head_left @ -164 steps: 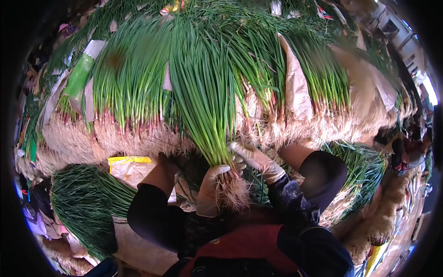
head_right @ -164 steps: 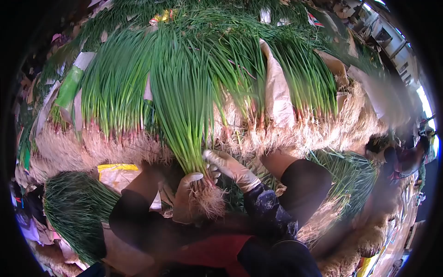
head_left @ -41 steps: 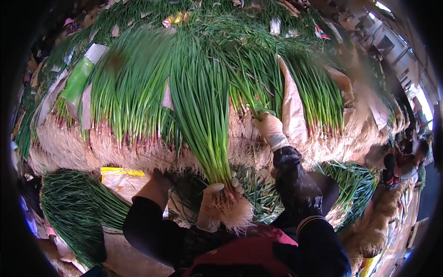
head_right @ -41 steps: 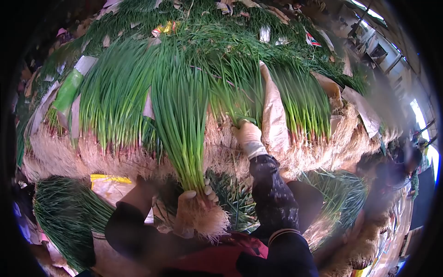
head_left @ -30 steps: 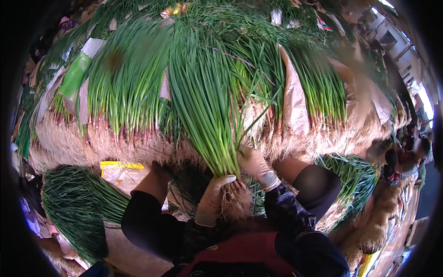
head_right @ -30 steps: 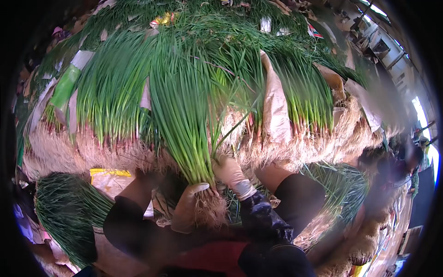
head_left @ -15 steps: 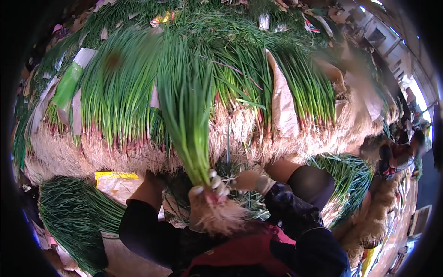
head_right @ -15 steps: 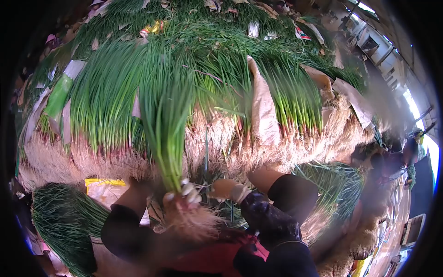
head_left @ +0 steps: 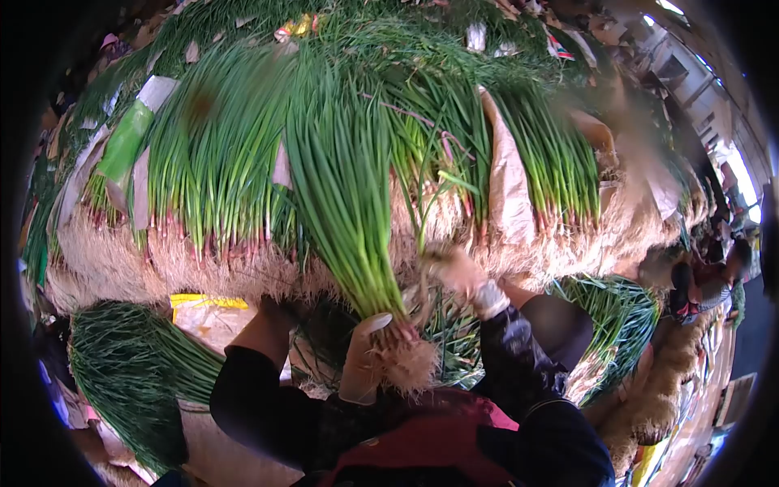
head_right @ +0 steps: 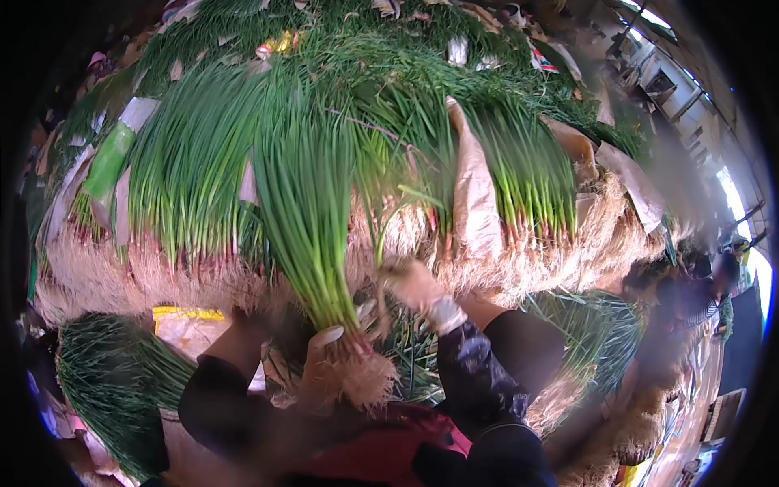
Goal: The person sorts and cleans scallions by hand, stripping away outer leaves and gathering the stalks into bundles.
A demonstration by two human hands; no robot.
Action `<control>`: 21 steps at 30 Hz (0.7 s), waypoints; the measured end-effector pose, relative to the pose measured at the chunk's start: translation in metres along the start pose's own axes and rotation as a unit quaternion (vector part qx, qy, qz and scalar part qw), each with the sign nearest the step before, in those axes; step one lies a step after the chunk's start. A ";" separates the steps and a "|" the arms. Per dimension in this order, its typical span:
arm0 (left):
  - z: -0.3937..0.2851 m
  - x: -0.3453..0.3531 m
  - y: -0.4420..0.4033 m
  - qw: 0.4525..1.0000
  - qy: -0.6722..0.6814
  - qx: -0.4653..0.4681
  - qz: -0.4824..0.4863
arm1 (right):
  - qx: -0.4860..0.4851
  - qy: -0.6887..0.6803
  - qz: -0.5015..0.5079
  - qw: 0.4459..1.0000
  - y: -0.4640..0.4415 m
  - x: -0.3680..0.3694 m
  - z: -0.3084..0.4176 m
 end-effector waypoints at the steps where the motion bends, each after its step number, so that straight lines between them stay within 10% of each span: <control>1: 0.001 -0.004 -0.001 0.999 -0.030 0.004 -0.014 | -0.028 -0.028 0.037 0.999 0.009 0.028 -0.008; 10: 0.003 -0.019 0.011 0.999 -0.040 -0.010 -0.010 | 0.004 -0.325 -0.027 0.945 0.003 0.071 -0.021; 11: 0.002 -0.020 0.010 0.998 -0.051 -0.022 -0.020 | -0.154 -0.090 -0.146 0.973 -0.006 0.083 -0.055; 13: -0.005 0.004 0.012 0.999 -0.021 0.009 -0.034 | -0.045 0.198 -0.052 0.978 0.013 0.070 -0.050; 16: -0.012 0.013 0.013 1.000 -0.009 0.018 -0.015 | -0.086 0.373 0.269 0.884 0.045 0.094 -0.118; 18: -0.007 -0.006 0.005 0.998 0.039 0.008 0.044 | -0.161 0.397 0.282 0.858 0.045 0.089 -0.137; 21: 0.000 -0.007 -0.002 0.993 0.089 0.009 0.071 | -0.018 0.385 -0.021 0.922 0.012 0.014 -0.054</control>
Point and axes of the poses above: each hand's wrist, its own y-axis away from the middle knuckle, its own x-axis out of the palm, z = x × y, the point moved 1 cm from there along -y, towards the middle knuckle, and after that the axes turned 7 degrees about -x, right-handed, at the moved point
